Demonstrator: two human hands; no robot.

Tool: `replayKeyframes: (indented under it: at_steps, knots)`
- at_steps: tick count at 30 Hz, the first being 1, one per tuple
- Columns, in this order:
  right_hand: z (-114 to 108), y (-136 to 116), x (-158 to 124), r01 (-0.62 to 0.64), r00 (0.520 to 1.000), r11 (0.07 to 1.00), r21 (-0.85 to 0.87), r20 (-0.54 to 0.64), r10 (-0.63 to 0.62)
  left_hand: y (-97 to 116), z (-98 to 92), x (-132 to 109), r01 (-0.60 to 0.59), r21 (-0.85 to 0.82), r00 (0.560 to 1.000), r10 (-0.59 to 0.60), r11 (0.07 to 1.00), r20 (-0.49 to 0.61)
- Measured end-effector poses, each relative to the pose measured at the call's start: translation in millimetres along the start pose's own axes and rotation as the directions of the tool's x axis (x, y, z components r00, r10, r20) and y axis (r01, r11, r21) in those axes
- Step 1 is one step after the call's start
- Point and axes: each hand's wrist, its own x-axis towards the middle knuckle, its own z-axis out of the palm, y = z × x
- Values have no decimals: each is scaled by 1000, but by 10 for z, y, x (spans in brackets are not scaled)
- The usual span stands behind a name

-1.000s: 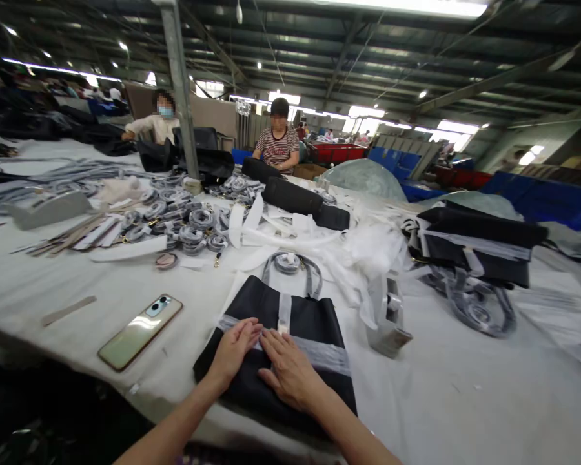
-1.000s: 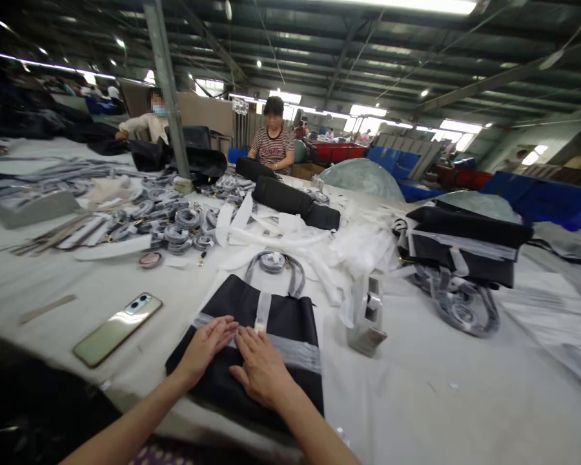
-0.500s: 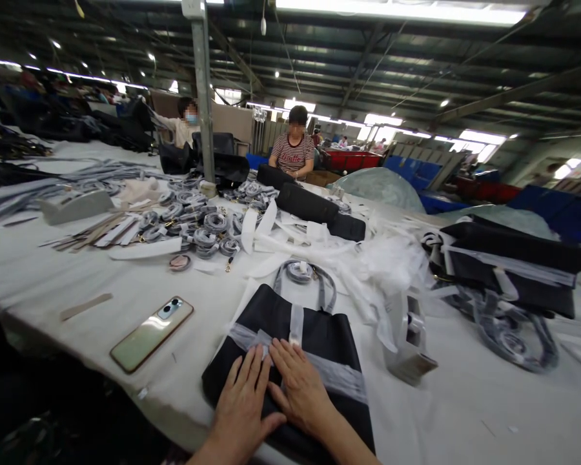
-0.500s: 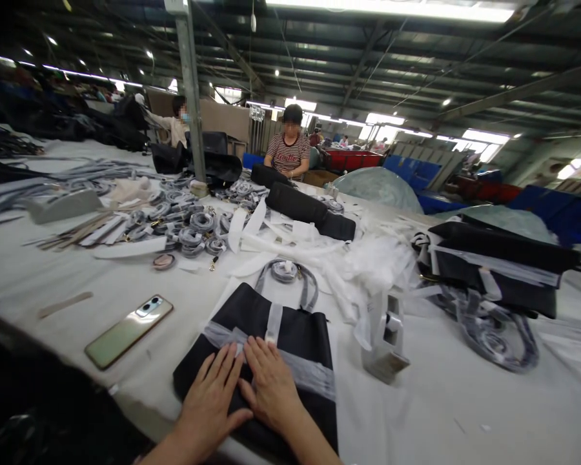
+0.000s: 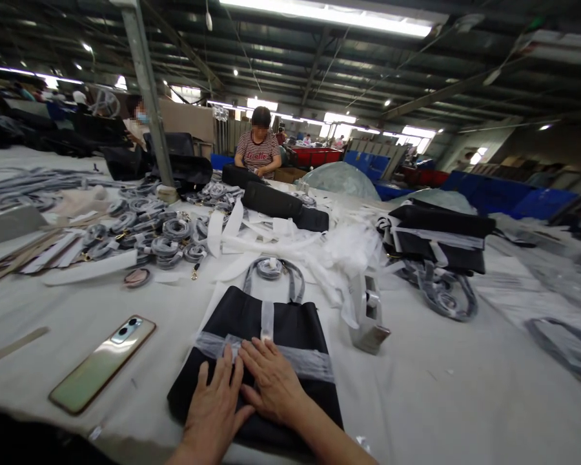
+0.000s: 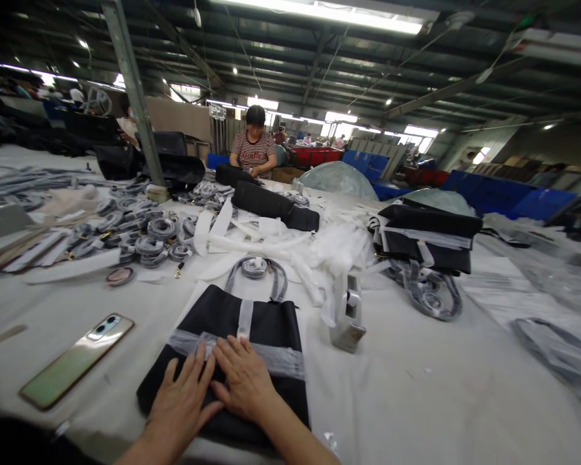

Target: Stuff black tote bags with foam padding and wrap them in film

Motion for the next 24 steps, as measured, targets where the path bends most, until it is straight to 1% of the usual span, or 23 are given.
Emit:
replayKeyframes:
  at_steps: [3,5,10,14,17,20,21,22,23,24]
  knots:
    - [-14,-8,1,11,1000,1000,9,-9,-11,4,36,31,-73,33,997,73,997,-4]
    - [-14,-15,5,10,1000,1000,12,-19,-10,-21,91,36,-53,22,998,53,998,-24]
    - [-9,-5,14,12,1000,1000,18,-23,-12,-88,222,-5,6,-66,995,-12,998,-100]
    - [-1,11,10,11,1000,999,34,-11,-10,-77,192,-32,52,-97,996,-59,994,-73]
    - [23,-19,9,10,1000,999,32,-12,-9,-87,148,-36,26,-125,999,-30,992,-33]
    - [8,-9,10,31,999,999,35,-34,-30,-112,154,-44,12,-133,1000,-14,991,-16]
    - [-23,33,10,33,997,999,42,-66,-30,-120,167,-48,10,-134,1000,-13,991,-19]
    - [-71,104,8,9,991,999,52,-132,-3,-127,183,-52,9,-135,1000,-13,991,-25]
    - [-135,205,6,-58,969,996,65,-236,72,-134,199,-56,7,-137,1000,-11,991,-29]
    - [-210,332,3,-174,914,981,91,-357,195,-142,215,-60,5,-141,999,-9,990,-31]
